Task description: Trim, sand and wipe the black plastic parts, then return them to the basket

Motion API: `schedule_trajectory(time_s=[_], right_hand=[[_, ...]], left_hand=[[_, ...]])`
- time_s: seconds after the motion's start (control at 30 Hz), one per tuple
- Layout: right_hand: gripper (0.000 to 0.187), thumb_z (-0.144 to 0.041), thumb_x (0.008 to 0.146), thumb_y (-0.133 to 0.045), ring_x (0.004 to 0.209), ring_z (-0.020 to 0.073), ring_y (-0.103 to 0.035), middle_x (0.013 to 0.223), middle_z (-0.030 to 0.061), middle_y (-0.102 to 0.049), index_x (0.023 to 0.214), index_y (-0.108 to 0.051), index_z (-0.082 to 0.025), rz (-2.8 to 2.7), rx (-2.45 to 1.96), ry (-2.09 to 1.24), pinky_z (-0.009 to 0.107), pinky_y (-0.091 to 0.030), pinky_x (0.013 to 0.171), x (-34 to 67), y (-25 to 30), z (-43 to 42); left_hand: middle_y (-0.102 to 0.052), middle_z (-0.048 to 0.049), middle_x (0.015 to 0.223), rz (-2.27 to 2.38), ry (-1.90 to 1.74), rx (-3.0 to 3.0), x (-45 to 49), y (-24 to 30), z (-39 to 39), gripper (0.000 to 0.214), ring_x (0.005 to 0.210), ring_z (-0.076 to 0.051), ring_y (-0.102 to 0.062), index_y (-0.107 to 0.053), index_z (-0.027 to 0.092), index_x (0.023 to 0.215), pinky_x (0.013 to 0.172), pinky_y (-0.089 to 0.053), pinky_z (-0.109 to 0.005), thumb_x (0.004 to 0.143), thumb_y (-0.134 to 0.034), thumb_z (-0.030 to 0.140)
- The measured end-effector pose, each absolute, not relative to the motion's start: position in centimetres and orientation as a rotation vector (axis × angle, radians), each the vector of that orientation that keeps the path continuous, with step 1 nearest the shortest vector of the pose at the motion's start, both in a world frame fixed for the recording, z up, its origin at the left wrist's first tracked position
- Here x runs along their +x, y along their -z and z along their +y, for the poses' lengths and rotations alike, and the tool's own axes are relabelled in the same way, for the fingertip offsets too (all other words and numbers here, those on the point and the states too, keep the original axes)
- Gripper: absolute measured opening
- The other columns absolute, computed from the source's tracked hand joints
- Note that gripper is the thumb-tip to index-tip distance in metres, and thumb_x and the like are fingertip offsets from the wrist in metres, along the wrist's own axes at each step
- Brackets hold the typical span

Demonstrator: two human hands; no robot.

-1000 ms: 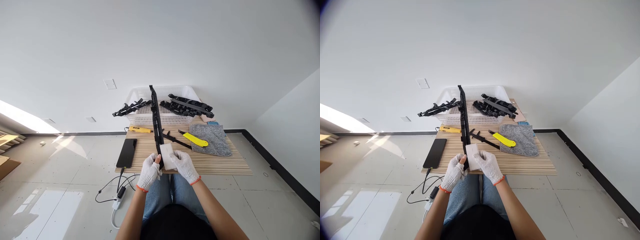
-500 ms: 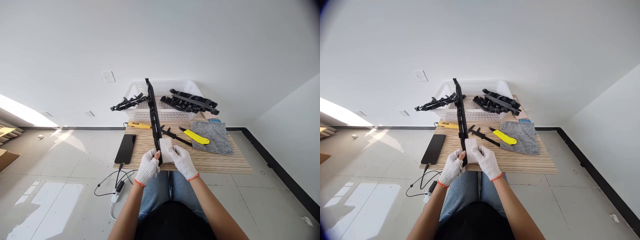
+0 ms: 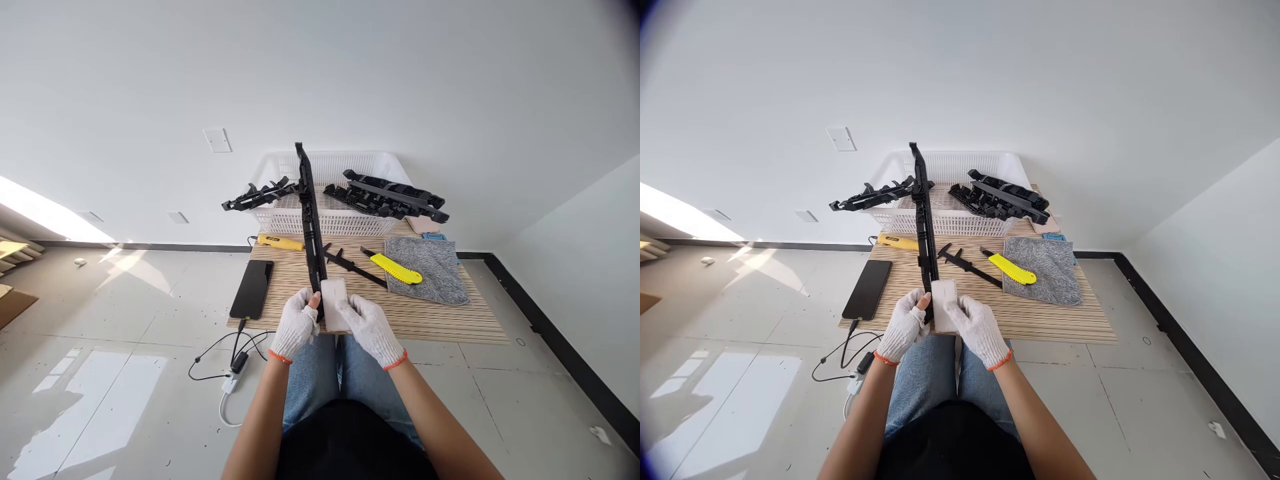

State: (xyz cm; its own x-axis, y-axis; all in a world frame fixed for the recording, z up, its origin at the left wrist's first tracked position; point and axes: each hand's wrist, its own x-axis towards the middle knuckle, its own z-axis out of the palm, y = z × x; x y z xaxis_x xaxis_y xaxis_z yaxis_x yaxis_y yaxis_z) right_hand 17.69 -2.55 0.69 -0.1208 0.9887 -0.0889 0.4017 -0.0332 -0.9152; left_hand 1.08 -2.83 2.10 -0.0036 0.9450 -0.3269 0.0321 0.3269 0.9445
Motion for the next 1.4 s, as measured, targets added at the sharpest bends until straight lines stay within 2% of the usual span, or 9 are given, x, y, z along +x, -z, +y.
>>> schedule_trajectory(time_s=[0.23, 0.47, 0.63, 0.8, 0.87, 1.03, 1.23, 1.3, 1.4], right_hand=[[0.052, -0.068, 0.09, -0.049, 0.055, 0.0128, -0.041, 0.055, -0.0035, -0.041, 0.064, -0.042, -0.024, -1.526, -1.492, -1.152, 0.025, -0.031, 0.05, 17.5, -0.5, -2.0], [0.048, -0.068, 0.085, -0.053, 0.054, 0.0129, -0.043, 0.061, -0.0014, -0.052, 0.077, -0.059, -0.021, -1.326, -1.437, -1.191, 0.025, -0.034, 0.047, 16.5, -0.2, 1.2], [0.048, -0.07, 0.085, -0.053, 0.046, 0.0126, -0.043, 0.057, -0.003, -0.049, 0.077, -0.056, -0.022, -1.302, -1.46, -1.309, 0.025, -0.033, 0.041, 17.0, -0.3, 0.0], [0.048, -0.064, 0.086, -0.058, 0.044, 0.0114, -0.043, 0.054, -0.0033, -0.046, 0.064, -0.044, -0.024, -1.446, -1.473, -1.415, 0.024, -0.033, 0.039, 17.9, -0.8, -2.5], [0.046, -0.063, 0.084, -0.06, 0.044, 0.0113, -0.043, 0.054, -0.0038, -0.045, 0.065, -0.044, -0.024, -1.412, -1.487, -1.447, 0.023, -0.032, 0.037, 17.8, -0.8, -2.5], [0.044, -0.066, 0.078, -0.063, 0.043, 0.0114, -0.044, 0.053, -0.0052, -0.044, 0.074, -0.055, -0.023, -1.216, -1.499, -1.464, 0.022, -0.028, 0.036, 16.8, -0.7, 0.3], [0.05, -0.072, 0.076, -0.059, 0.039, 0.0095, -0.038, 0.052, -0.0055, -0.044, 0.077, -0.057, -0.021, -1.157, -1.446, -1.457, 0.023, -0.027, 0.034, 15.7, -0.4, 2.3], [0.051, -0.072, 0.079, -0.057, 0.038, 0.008, -0.036, 0.055, -0.006, -0.043, 0.078, -0.055, -0.021, -1.144, -1.42, -1.444, 0.022, -0.026, 0.034, 15.6, 0.0, 1.9], [0.048, -0.07, 0.078, -0.061, 0.037, 0.0066, -0.032, 0.054, -0.0082, -0.04, 0.079, -0.053, -0.022, -1.192, -1.379, -1.538, 0.021, -0.022, 0.034, 15.9, 0.5, 0.7]], left_hand=[[-0.038, 0.0112, 0.037, 1.322, -0.92, 1.03, 0.8, -1.9, -2.9, 0.057, 0.024, -0.008, -0.037, -0.037, 0.025, 0.071, 0.023, -0.023, -0.016, 0.078, -0.061, 0.077], [-0.041, 0.0098, 0.042, 1.369, -0.829, 1.132, 0.7, -1.9, -3.4, 0.054, 0.025, -0.008, -0.039, -0.038, 0.025, 0.071, 0.024, -0.026, -0.017, 0.084, -0.056, 0.074], [-0.04, 0.01, 0.041, 1.434, -0.849, 1.106, 0.8, -1.8, -3.5, 0.052, 0.026, -0.008, -0.038, -0.038, 0.025, 0.071, 0.025, -0.026, -0.017, 0.083, -0.056, 0.073], [-0.039, 0.0101, 0.04, 1.436, -0.873, 1.093, 0.8, -1.6, -3.5, 0.053, 0.026, -0.008, -0.037, -0.036, 0.025, 0.071, 0.025, -0.026, -0.016, 0.084, -0.055, 0.073], [-0.041, 0.0099, 0.041, 1.44, -0.853, 1.091, 0.8, -1.8, -3.5, 0.054, 0.026, -0.008, -0.036, -0.037, 0.025, 0.072, 0.025, -0.026, -0.017, 0.083, -0.055, 0.075], [-0.044, 0.0088, 0.043, 1.454, -0.765, 1.095, 0.6, -2.7, -3.5, 0.052, 0.026, -0.008, -0.036, -0.04, 0.025, 0.073, 0.025, -0.025, -0.018, 0.081, -0.058, 0.074], [-0.061, 0.0005, 0.057, 1.436, -0.826, 1.121, 0.5, -1.7, -3.5, 0.056, 0.028, -0.006, -0.038, -0.044, 0.023, 0.071, 0.027, -0.022, -0.019, 0.08, -0.058, 0.077], [-0.057, 0.001, 0.054, 1.432, -0.88, 1.131, 0.3, -0.8, -3.3, 0.061, 0.028, -0.005, -0.034, -0.042, 0.023, 0.067, 0.027, -0.019, -0.019, 0.078, -0.056, 0.081], [-0.04, 0.0081, 0.043, 1.421, -0.861, 1.1, -0.1, -0.1, -2.6, 0.067, 0.026, -0.007, -0.033, -0.038, 0.025, 0.069, 0.026, -0.021, -0.019, 0.072, -0.053, 0.09]])
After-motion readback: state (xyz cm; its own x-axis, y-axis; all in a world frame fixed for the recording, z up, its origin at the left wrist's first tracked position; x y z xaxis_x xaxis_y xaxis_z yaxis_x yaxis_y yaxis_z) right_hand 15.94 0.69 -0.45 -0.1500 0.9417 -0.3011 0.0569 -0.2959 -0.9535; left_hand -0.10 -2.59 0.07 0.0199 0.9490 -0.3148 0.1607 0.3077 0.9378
